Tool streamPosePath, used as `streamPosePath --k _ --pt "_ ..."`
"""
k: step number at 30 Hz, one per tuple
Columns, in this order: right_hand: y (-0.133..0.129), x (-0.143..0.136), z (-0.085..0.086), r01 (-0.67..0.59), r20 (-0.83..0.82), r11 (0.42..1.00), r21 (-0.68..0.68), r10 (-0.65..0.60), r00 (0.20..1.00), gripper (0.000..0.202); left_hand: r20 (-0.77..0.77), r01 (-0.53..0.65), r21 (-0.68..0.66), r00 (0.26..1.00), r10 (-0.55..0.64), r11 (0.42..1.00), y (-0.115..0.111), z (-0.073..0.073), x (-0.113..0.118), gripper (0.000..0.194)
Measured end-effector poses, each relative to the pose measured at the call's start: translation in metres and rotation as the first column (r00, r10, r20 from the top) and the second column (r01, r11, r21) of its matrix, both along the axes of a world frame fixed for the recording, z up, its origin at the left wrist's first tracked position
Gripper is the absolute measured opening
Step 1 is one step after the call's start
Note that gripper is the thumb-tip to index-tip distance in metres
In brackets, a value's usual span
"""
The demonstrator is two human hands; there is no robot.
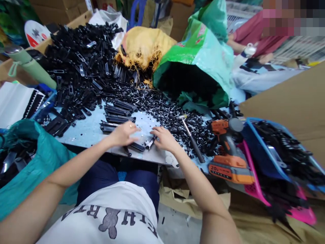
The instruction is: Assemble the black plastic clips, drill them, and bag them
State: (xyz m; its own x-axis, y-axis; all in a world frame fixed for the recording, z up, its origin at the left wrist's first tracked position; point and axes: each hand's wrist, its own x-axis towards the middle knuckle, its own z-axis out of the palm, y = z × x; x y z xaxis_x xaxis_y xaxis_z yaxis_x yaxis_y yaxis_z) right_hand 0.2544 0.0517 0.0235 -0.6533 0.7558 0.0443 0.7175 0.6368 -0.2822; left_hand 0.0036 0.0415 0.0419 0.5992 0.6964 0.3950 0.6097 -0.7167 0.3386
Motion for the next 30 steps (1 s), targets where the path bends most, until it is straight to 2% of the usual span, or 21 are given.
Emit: streamPosePath --k 1,3,5,8,11,15,18,21,26,30 --pt "0.004 0.006 0.0 -0.09 0.062 0.996 0.025 0.088 0.994 0.034 -0.108 0.112 -0.044 0.987 -0.116 0.993 -0.017 -0.01 0.01 0.019" --pt "0.011 0.015 0.001 -0.21 0.145 0.975 0.067 0.199 0.969 0.031 -0.258 0.15 -0.13 0.949 -0.179 0.98 -0.038 -0.027 0.019 0.016" --pt "0.01 0.021 0.004 -0.27 0.183 0.955 0.122 0.245 0.952 0.022 -0.333 0.032 -0.17 0.939 -0.088 0.985 -0.046 -0.035 0.02 0.015" --pt "-0.007 0.023 0.009 -0.305 0.225 0.939 0.157 0.267 0.937 0.028 -0.341 -0.15 -0.201 0.937 0.074 0.968 -0.049 -0.035 0.017 0.017" --pt "-0.033 0.015 0.007 -0.327 0.274 0.941 0.093 0.291 0.916 0.039 -0.294 -0.171 -0.262 0.951 0.09 0.95 -0.053 -0.028 0.018 0.025" --pt "-0.058 0.0 -0.006 -0.25 0.286 0.968 0.014 0.236 0.929 0.045 -0.253 -0.163 -0.321 0.964 0.081 0.933 -0.059 -0.024 0.024 0.037" --pt "-0.064 -0.005 -0.011 -0.175 0.265 0.984 -0.025 0.175 0.948 0.044 -0.258 -0.166 -0.339 0.963 0.078 0.926 -0.06 -0.024 0.027 0.053" --pt "-0.068 -0.009 -0.01 -0.129 0.258 0.991 -0.042 0.136 0.957 0.044 -0.257 -0.177 -0.328 0.962 0.092 0.928 -0.059 -0.026 0.029 0.061" --pt "-0.076 -0.017 -0.003 -0.042 0.263 0.999 -0.017 0.045 0.964 0.045 -0.237 -0.188 -0.296 0.964 0.119 0.937 -0.061 -0.029 0.027 0.064" --pt "-0.084 -0.025 0.008 -0.034 0.272 0.996 0.088 0.009 0.962 0.043 -0.142 -0.136 -0.254 0.985 0.102 0.957 -0.066 -0.033 0.02 0.051"
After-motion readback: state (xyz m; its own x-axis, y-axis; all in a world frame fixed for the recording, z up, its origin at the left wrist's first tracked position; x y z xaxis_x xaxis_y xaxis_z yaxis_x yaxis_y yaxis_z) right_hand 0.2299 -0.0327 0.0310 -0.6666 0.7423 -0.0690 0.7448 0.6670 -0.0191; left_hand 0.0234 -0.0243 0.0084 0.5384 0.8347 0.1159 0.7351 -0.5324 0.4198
